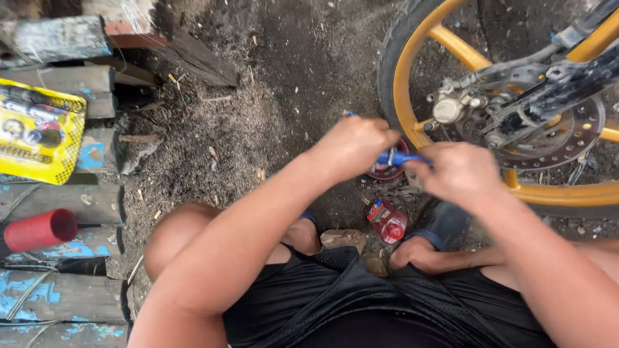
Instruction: Deep cleaning and disassembling a motorcycle brake caliper using a brush and cleaning solution
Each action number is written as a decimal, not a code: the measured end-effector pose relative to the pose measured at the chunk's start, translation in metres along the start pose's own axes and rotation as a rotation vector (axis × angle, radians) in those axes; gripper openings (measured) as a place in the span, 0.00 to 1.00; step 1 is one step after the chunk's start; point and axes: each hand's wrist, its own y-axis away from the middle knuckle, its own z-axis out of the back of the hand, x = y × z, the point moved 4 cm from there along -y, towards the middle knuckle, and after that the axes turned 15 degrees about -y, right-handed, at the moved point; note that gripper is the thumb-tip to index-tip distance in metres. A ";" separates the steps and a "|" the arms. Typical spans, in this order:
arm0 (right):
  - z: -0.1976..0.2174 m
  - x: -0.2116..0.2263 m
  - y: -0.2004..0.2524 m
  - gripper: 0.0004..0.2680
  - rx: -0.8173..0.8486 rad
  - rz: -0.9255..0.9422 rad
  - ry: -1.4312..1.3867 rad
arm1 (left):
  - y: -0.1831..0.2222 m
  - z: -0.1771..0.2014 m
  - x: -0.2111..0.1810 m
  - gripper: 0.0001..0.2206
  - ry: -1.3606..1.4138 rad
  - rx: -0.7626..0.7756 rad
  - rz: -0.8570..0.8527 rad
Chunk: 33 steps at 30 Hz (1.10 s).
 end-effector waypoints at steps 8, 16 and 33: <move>-0.018 -0.002 0.004 0.12 -0.048 -0.037 0.027 | 0.005 0.004 0.010 0.08 0.032 -0.047 0.059; -0.020 -0.061 0.005 0.16 0.001 -0.211 0.043 | 0.014 0.003 0.024 0.10 0.022 -0.077 0.083; -0.062 -0.041 0.002 0.09 -0.326 0.049 -0.291 | 0.017 0.019 0.035 0.08 0.254 -0.139 0.179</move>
